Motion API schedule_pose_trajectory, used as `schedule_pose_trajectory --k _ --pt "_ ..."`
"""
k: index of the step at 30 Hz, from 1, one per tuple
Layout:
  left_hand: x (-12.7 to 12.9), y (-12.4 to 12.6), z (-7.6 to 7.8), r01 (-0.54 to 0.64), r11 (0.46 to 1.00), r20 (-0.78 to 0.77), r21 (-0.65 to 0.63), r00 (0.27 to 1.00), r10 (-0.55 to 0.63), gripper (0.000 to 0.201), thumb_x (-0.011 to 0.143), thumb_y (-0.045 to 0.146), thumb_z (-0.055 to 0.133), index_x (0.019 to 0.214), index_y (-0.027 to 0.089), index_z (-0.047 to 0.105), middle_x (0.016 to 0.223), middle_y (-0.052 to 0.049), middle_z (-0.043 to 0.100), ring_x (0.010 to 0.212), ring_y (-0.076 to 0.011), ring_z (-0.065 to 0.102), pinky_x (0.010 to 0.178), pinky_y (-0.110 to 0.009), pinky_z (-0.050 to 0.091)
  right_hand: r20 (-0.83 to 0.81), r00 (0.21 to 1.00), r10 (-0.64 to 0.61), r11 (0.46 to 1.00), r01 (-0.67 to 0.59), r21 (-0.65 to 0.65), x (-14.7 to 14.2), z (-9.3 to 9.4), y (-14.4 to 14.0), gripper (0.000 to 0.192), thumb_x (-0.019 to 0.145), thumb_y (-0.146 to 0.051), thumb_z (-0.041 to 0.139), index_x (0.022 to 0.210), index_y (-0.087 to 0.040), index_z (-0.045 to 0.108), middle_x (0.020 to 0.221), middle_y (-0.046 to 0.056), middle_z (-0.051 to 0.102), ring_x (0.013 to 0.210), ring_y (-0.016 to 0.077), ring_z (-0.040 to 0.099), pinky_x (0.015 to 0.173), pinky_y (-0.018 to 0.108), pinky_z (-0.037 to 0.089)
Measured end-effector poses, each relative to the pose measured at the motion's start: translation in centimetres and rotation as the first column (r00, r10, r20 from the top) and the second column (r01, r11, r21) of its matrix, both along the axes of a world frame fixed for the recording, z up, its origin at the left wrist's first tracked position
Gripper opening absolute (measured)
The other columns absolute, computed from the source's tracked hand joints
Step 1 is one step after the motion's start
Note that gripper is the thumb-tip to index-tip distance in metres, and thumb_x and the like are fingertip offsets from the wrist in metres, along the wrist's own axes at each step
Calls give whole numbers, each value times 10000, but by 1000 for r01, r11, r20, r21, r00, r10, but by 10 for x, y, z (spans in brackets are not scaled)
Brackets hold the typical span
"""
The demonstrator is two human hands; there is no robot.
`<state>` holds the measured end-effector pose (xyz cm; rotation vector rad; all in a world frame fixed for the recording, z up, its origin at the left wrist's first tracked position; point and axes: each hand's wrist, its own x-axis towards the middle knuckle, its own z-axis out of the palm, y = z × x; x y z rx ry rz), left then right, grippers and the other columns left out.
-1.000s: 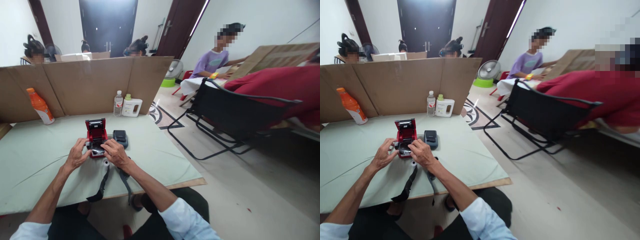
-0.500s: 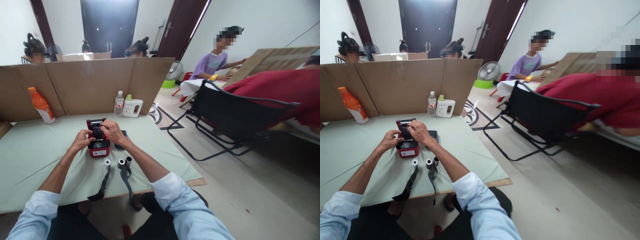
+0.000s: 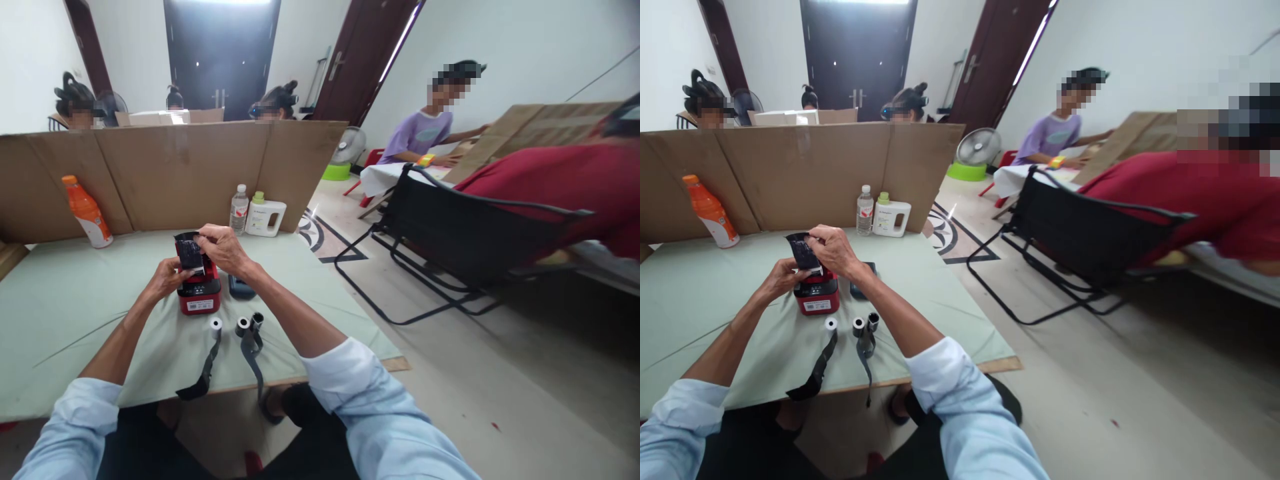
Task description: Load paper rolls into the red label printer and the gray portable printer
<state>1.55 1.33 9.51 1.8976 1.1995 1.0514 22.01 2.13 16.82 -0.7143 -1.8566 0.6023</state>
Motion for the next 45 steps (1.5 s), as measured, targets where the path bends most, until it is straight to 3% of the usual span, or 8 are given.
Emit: schedule_pose_trajectory --k 6,11,19,24,30,36,41,45 --pt "-12 -16 15 24 997 131 77 991 -34 377 790 471 770 968 138 780 947 -63 779 867 -216 697 809 -320 563 -18 998 59 996 -58 68 -6 17 -19 244 946 -244 530 758 -170 666 747 3 598 688 125 520 648 245 399" --pt "-43 -30 24 -143 981 -11 134 989 146 314 797 444 741 922 157 769 787 -33 732 655 -154 617 606 -257 506 -25 995 99 993 -97 67 -18 19 -43 194 898 -161 552 833 -166 734 801 6 637 672 111 526 641 238 416" --pt "-93 -77 13 -236 935 -241 266 923 301 295 768 168 599 991 197 791 975 -65 763 896 -201 703 829 -322 574 119 964 238 955 -255 153 -40 -32 -85 207 856 -70 567 908 -160 747 905 41 696 739 125 625 703 241 477" --pt "-94 -108 7 -184 942 -324 281 906 274 411 756 86 476 1007 186 786 970 -72 744 896 -183 696 735 -272 558 305 930 205 951 -263 161 -29 -66 -131 157 903 -105 598 986 -173 712 988 65 709 830 160 661 732 254 495" --pt "-38 -126 43 37 953 -386 300 919 85 375 812 57 508 1042 200 766 1019 -63 718 855 -158 667 661 -239 528 315 943 108 972 -166 166 18 -94 -191 166 905 -93 555 991 -185 661 951 71 707 840 181 673 741 274 535" --pt "72 -98 51 327 886 -464 329 873 -150 346 803 14 538 1021 183 746 1012 -75 713 906 -187 689 825 -301 559 168 979 -114 992 122 -36 102 -109 -217 301 848 -19 483 1008 -213 648 964 70 693 916 199 683 804 311 568" --pt "166 -66 29 541 823 -676 172 672 -301 307 821 80 574 1064 176 734 1051 -102 722 956 -235 698 850 -323 542 252 966 -56 796 196 -573 187 -98 -229 220 862 -235 662 1076 -259 707 1045 57 730 946 240 709 849 355 592" --pt "208 -52 5 603 797 -782 38 514 -351 338 816 98 591 1117 176 723 1065 -120 734 988 -257 695 839 -333 531 117 989 -89 693 146 -706 228 -94 -213 427 849 -397 721 1246 -238 709 1306 104 696 1149 299 690 996 436 564"
